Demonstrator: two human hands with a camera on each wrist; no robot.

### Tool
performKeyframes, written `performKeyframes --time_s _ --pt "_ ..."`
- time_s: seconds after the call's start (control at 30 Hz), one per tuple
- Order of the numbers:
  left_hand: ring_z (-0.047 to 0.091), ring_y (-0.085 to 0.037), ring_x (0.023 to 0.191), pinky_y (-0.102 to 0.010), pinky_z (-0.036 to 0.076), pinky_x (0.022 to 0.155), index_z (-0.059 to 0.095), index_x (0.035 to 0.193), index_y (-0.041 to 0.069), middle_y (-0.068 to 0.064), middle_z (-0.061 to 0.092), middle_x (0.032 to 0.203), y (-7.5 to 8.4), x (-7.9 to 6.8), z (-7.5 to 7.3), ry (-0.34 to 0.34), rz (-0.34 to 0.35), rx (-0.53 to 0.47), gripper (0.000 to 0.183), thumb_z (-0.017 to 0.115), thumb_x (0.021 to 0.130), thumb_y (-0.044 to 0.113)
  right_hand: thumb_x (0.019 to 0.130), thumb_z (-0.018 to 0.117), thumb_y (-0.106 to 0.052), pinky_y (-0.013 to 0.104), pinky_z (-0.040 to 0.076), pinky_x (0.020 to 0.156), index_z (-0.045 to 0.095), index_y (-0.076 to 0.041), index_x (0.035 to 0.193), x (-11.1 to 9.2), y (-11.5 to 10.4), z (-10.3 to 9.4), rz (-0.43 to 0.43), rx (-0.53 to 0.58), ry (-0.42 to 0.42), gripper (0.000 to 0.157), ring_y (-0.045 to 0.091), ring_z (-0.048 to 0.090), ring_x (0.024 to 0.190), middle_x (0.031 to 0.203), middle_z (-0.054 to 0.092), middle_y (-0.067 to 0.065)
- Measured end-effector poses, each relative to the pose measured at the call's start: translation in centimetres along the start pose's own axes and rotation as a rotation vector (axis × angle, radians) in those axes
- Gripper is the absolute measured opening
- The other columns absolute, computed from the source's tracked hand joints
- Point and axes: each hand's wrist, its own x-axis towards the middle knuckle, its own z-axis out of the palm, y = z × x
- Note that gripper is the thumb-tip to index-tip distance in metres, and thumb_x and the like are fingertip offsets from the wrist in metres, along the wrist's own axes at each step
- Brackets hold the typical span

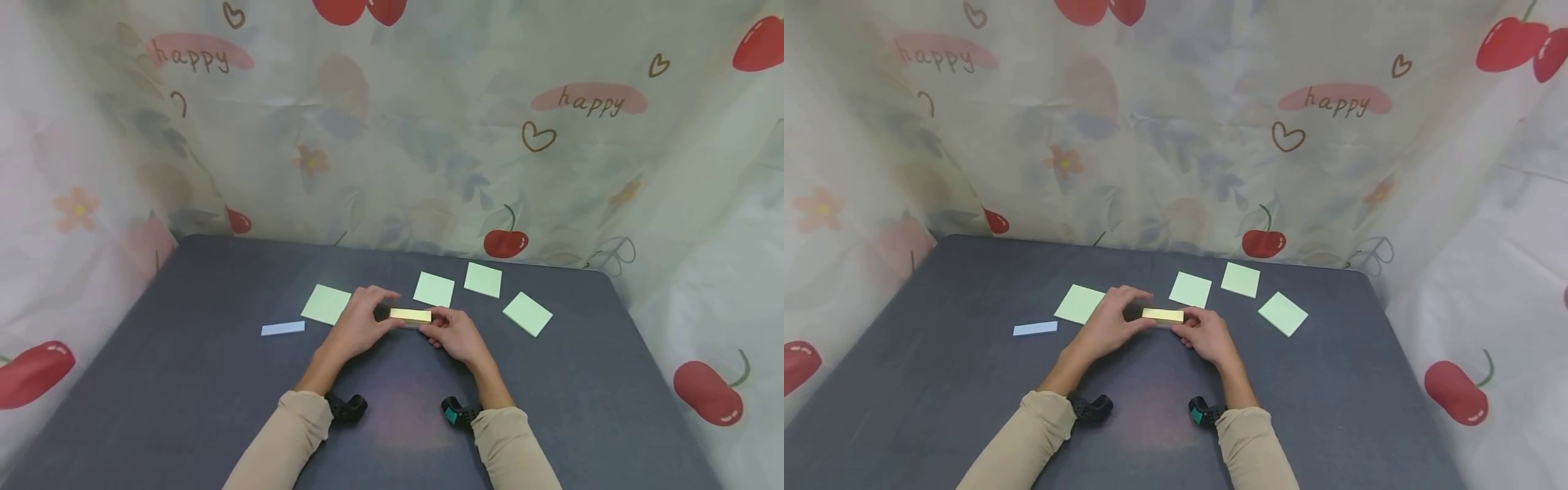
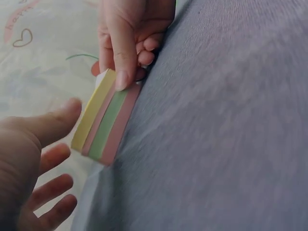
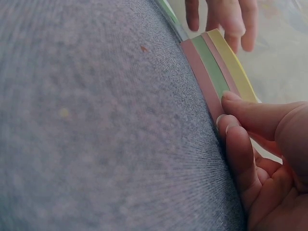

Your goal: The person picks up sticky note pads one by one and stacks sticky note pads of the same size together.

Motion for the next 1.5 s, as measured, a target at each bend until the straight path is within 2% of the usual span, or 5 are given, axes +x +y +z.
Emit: performKeyframes --time_s 0.13,0.3,0.5,1.17,1.5 --pt "0.047 -0.03 0.138 -0.052 0.039 0.114 0.057 0.144 0.021 -0.005 0.056 0.146 -0.2 -0.3 -1.1 -0.011 -0.002 0.126 0.069 0.076 0.087 0.054 0.092 0.076 -0.013 0.024 0.053 0.061 0.069 -0.002 0.122 0.1 0.2 0.1 -0.004 -0.001 0.002 0.033 0.011 0.061 0.063 0.081 0.067 0.009" --pt "0.024 -0.035 0.156 -0.061 0.018 0.125 0.034 0.16 0.024 -0.006 0.032 0.167 -0.5 -0.7 -2.6 -0.066 -0.032 0.334 0.092 0.064 0.087 0.072 0.092 0.076 -0.013 0.024 0.053 0.062 0.069 -0.001 0.123 0.1 0.3 0.1 -0.009 0.005 0.007 0.034 0.01 0.061 0.063 0.081 0.067 0.009" --pt "0.009 -0.035 0.161 -0.063 0.009 0.126 0.018 0.165 0.031 -0.001 0.013 0.173 -1.5 -1.1 -4.1 -0.099 -0.068 0.436 0.1 0.053 0.086 0.082 0.092 0.076 -0.012 0.023 0.053 0.062 0.068 0.0 0.124 0.1 0.2 0.1 -0.009 0.009 0.007 0.035 0.009 0.061 0.062 0.081 0.068 0.011" --pt "0.014 -0.041 0.158 -0.066 0.012 0.124 0.023 0.164 0.021 -0.011 0.023 0.17 -6.8 -4.2 -9.5 -0.071 -0.134 0.425 0.104 0.064 0.085 0.074 0.092 0.076 -0.013 0.024 0.052 0.061 0.068 0.002 0.124 0.1 0.2 0.0 -0.033 0.006 0.0 0.036 0.009 0.06 0.062 0.079 0.068 0.012" --pt "0.013 -0.042 0.158 -0.068 0.016 0.121 0.021 0.164 0.021 -0.013 0.029 0.167 -9.0 -6.0 -12.0 -0.123 -0.16 0.378 0.106 0.07 0.084 0.069 0.092 0.076 -0.013 0.024 0.053 0.063 0.066 0.002 0.127 -0.1 -0.1 0.0 -0.018 -0.027 0.003 0.039 0.009 0.062 0.062 0.082 0.07 0.012"
